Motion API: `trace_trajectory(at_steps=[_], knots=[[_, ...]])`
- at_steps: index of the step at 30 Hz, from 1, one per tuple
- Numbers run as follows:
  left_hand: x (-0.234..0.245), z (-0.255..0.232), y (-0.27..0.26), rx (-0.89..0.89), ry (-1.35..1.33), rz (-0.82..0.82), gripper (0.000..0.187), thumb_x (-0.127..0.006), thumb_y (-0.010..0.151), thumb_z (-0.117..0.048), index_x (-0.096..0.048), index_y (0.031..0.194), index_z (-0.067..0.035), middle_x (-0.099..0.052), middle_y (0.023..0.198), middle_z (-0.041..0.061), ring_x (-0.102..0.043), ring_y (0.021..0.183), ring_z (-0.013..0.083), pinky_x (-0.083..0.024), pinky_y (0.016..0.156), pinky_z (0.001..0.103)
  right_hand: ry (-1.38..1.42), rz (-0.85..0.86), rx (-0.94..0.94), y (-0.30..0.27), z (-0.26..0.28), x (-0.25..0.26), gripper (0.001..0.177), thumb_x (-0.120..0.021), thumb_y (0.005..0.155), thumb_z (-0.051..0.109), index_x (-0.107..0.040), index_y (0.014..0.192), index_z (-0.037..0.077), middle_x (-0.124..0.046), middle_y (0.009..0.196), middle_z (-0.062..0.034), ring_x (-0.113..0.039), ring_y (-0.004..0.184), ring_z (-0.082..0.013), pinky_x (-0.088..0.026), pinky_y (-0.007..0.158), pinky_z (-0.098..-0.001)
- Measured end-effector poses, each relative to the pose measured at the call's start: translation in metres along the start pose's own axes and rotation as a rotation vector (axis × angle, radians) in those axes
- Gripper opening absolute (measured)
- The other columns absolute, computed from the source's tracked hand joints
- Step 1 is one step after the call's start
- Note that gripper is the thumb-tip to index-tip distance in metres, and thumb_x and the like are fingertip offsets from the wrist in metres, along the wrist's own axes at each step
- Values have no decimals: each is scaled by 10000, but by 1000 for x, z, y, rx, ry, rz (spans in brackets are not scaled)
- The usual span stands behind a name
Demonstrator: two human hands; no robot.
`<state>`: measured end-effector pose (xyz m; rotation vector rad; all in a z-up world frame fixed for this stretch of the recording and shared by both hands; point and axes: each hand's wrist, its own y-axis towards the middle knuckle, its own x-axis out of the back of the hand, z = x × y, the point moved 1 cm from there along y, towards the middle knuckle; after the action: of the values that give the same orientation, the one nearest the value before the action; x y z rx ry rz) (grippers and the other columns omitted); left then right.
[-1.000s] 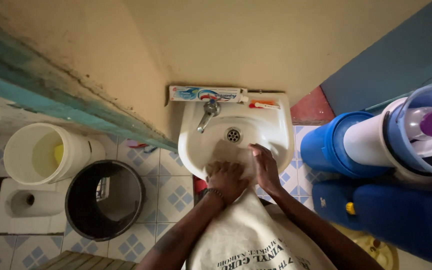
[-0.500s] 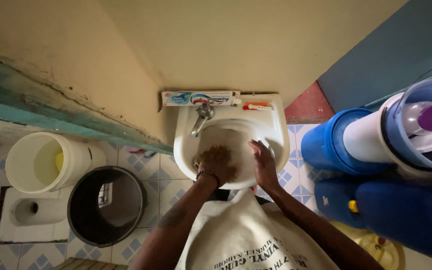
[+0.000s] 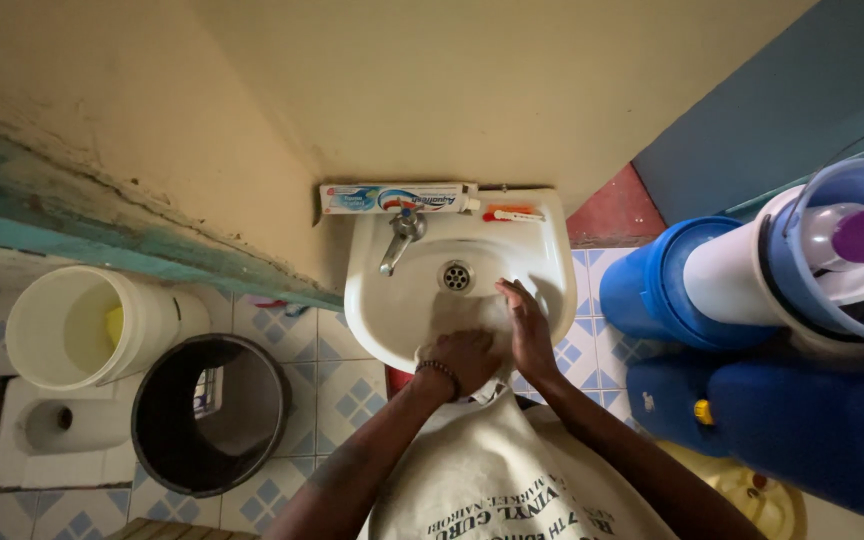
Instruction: Cleaning a bathroom sink with a cloth and handling cleaning supplies.
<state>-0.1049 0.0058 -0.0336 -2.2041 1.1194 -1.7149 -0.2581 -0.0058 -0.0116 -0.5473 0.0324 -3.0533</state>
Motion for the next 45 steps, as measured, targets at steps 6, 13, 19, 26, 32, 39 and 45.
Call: trace_trajectory(at_steps=[6, 13, 19, 26, 32, 39, 45], knots=[[-29, 23, 68, 2, -195, 76, 744, -259, 1010, -687, -364, 1596, -241, -336, 1678, 36, -292, 1549, 273, -290, 1221, 544, -33, 0, 18, 0, -1, 0, 512, -284, 1100, 359, -578, 1423, 91, -522, 1486, -223, -338, 1485, -451, -213, 1249, -532], [28, 37, 29, 254, 43, -78, 717, -420, 998, -640, -371, 1553, -188, -365, 1630, 103, -270, 1535, 314, -211, 1263, 487, -1, -17, -58, 0, 2, -1, 549, -335, 1098, 479, -601, 1404, 109, -534, 1491, -168, -331, 1511, -388, -201, 1261, -495], [38, 11, 0, 286, 206, 27, 809, -221, 991, -708, -634, 1332, -101, -642, 1343, 152, -556, 1284, 361, -433, 1006, 496, -21, 2, -81, 1, 1, -5, 528, -318, 1104, 459, -595, 1420, 139, -527, 1508, -142, -328, 1519, -357, -196, 1265, -475], [26, -24, 1, 78, -41, 26, 604, -347, 1027, -490, -662, 1353, -90, -648, 1399, 152, -544, 1343, 403, -455, 1052, 555, 37, -21, -111, 0, 17, -1, 504, -314, 1101, 418, -591, 1427, 152, -508, 1522, -156, -320, 1523, -370, -220, 1262, -494], [-43, 20, 82, 145, -70, -55, 721, -489, 977, -578, -386, 1551, -155, -449, 1556, 106, -381, 1456, 313, -373, 1152, 518, 71, -44, -78, 0, 16, -1, 480, -362, 1096, 404, -609, 1406, 135, -523, 1494, -167, -319, 1519, -380, -206, 1261, -498], [45, 24, 17, 325, 47, -6, 725, -549, 998, -529, -284, 1617, -259, -205, 1708, 37, -133, 1569, 258, -168, 1263, 452, -22, -26, -48, -2, 2, -2, 524, -333, 1107, 453, -590, 1427, 127, -527, 1496, -153, -342, 1505, -370, -221, 1256, -478], [17, 29, 11, 344, 167, 8, 639, -367, 995, -524, -429, 1503, -141, -465, 1517, 119, -428, 1385, 324, -374, 1086, 508, -18, -17, -19, -2, -13, -7, 599, -341, 1093, 537, -564, 1444, 106, -534, 1473, -192, -372, 1483, -395, -210, 1254, -499]])
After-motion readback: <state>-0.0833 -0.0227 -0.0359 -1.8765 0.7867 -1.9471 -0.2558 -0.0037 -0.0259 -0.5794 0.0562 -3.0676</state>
